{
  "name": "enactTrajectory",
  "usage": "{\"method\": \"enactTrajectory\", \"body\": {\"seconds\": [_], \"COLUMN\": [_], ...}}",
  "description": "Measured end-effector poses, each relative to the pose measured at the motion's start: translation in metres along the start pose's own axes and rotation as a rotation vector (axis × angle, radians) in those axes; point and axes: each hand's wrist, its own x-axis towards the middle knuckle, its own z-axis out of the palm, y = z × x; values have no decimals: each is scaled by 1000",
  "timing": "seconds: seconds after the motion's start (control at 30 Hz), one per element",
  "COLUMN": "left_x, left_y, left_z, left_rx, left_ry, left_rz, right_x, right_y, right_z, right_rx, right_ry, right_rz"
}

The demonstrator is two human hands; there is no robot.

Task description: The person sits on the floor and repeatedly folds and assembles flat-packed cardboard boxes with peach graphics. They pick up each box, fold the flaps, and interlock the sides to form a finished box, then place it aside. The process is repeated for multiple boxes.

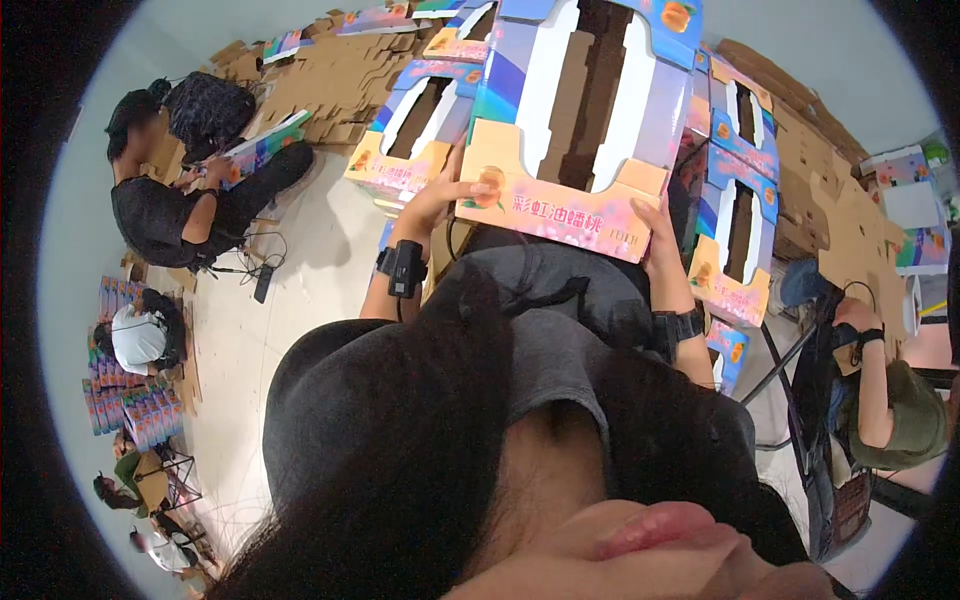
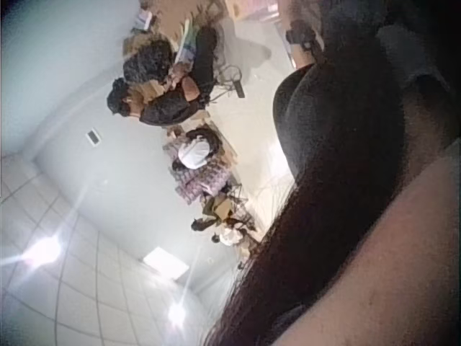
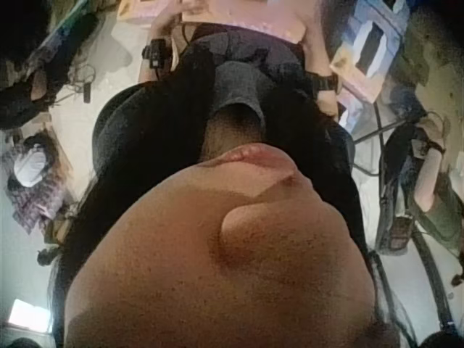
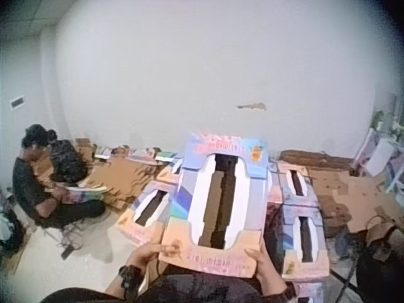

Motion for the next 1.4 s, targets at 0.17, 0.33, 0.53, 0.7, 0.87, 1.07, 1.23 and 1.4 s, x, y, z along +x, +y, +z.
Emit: {"method": "enactTrajectory", "body": {"seconds": [0.17,0.33,0.53,0.7,0.87,1.07,1.23,1.4], "left_x": [7,15,13,12,12,65,58,0], "left_y": [-11,-23,-29,-21,-24,-2,38,70], "left_z": [1,-6,-6,19,36,-8,-49,-76], "left_rx": [-126,-233,-352,-355,-104,-189,-9,397], "left_ry": [94,131,101,69,-235,305,665,563], "left_rz": [-119,-180,-138,40,159,360,923,903], "right_x": [11,24,17,7,9,-16,-36,-27], "right_y": [0,0,-8,-33,-89,-165,-208,-213], "right_z": [7,7,0,-11,-37,-37,6,57], "right_rx": [-16,-43,-94,-133,-5,-538,-969,-1267], "right_ry": [32,55,31,-23,105,-168,-392,-672], "right_rz": [0,36,123,118,-9,-363,-440,-438]}}
